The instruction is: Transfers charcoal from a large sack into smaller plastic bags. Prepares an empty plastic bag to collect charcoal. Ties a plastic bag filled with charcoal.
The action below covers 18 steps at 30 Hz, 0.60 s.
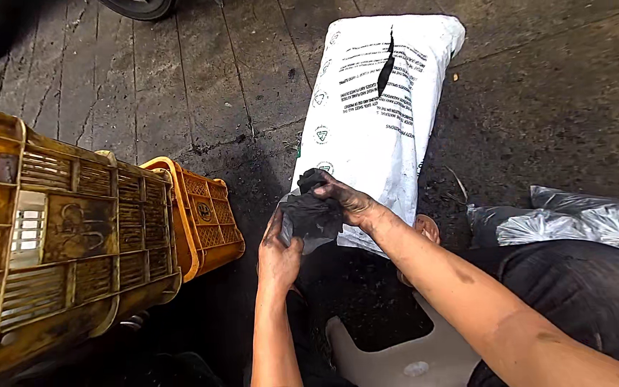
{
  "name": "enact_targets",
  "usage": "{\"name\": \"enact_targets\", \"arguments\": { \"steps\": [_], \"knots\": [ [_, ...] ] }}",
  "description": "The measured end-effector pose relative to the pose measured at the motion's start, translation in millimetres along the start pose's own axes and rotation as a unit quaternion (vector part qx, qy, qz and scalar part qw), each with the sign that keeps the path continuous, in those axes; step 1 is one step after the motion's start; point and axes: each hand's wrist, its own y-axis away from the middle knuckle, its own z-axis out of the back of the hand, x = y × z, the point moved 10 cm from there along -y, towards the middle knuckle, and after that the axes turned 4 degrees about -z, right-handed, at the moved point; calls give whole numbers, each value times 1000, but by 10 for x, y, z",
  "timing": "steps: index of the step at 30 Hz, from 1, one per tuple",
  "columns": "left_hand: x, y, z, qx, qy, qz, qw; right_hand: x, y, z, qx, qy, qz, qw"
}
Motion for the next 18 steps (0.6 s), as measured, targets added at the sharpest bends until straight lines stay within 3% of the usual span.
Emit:
{"name": "enact_targets", "arguments": {
  "steps": [10, 15, 18],
  "knots": [
    [54, 21, 72, -21, 48, 12, 999, 136, -195, -278, 25, -81, 121, 989],
    [67, 30, 136, -58, 141, 17, 988, 67, -214, -352, 51, -45, 209, 976],
    [101, 26, 224, -87, 179, 23, 980, -77, -138, -364, 88, -11, 193, 977]
  ]
}}
